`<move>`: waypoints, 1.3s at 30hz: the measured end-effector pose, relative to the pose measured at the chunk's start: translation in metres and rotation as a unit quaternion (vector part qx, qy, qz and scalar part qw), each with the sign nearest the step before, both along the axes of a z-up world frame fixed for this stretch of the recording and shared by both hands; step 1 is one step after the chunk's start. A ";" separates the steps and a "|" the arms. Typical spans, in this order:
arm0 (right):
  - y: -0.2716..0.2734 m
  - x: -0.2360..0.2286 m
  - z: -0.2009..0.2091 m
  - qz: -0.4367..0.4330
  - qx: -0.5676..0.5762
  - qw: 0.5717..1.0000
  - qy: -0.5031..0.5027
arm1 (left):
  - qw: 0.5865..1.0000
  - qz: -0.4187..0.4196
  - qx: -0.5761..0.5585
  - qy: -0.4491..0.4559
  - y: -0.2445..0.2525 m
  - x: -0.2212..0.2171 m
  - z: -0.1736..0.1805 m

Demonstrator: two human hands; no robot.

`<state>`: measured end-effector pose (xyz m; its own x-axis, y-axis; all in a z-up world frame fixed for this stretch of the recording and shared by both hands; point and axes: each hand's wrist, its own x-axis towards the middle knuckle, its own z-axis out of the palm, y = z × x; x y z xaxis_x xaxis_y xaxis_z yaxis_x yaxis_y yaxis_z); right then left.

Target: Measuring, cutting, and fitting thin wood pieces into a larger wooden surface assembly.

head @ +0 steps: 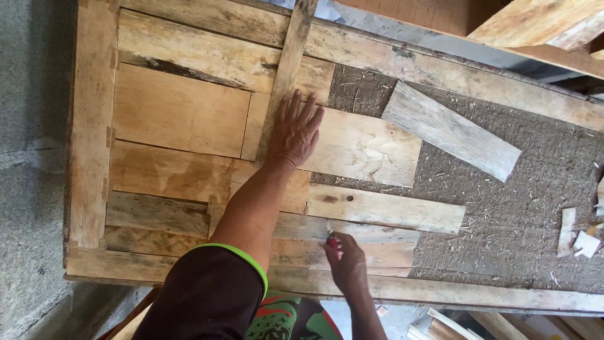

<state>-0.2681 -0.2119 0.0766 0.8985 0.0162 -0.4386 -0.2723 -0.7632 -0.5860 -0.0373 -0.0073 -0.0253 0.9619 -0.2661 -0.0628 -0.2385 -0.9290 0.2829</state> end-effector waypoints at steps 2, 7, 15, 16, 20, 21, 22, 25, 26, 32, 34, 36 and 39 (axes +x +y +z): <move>-0.011 0.009 -0.010 -0.059 0.057 0.996 0.032 | 1.000 -0.001 -0.004 -0.008 0.002 0.000 0.003; 0.004 0.078 -0.013 -0.303 0.318 0.887 0.144 | 1.000 0.001 -0.011 -0.025 0.003 0.000 0.003; 0.071 0.186 -0.021 -0.006 -0.020 0.988 -0.154 | 0.999 0.010 -0.030 -0.025 0.005 -0.002 0.009; 0.076 0.192 -0.027 -0.007 -0.020 0.988 -0.152 | 0.999 0.009 -0.030 -0.024 0.004 -0.002 0.006; 0.086 0.215 -0.055 -0.002 -0.118 0.985 -0.127 | 0.998 0.015 -0.043 -0.035 0.002 0.000 -0.005; 0.088 0.219 -0.062 -0.025 -0.105 0.990 -0.090 | 0.998 0.016 -0.051 -0.038 0.001 0.000 -0.009; 0.090 0.220 -0.056 -0.024 -0.106 0.990 -0.088 | 0.998 0.017 -0.052 -0.036 0.001 0.001 -0.007; 0.097 0.222 -0.045 -0.004 -0.132 0.987 -0.091 | 0.997 0.020 -0.066 -0.021 0.001 0.000 -0.001; 0.098 0.223 -0.046 -0.015 -0.123 0.989 -0.085 | 0.998 0.019 -0.058 -0.012 0.002 0.001 0.001; 0.099 0.218 -0.049 -0.010 -0.130 0.983 -0.132 | 0.998 0.020 -0.057 -0.026 0.003 0.001 0.001; 0.099 0.216 -0.050 -0.007 -0.122 0.982 -0.144 | 0.997 0.020 -0.064 -0.023 0.003 0.001 0.001; 0.100 0.216 -0.046 -0.007 -0.132 0.980 -0.149 | 0.997 0.020 -0.072 -0.026 0.004 0.000 0.000; 0.110 0.219 -0.030 -0.014 -0.155 0.980 -0.127 | 0.995 0.021 -0.090 -0.043 0.004 -0.001 -0.007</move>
<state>-0.0493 -0.1023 0.0468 0.9776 -0.1093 -0.1801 -0.1714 -0.9097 -0.3784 -0.0381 -0.0036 -0.0322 0.9722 -0.2247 0.0656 -0.2310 -0.8753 0.4248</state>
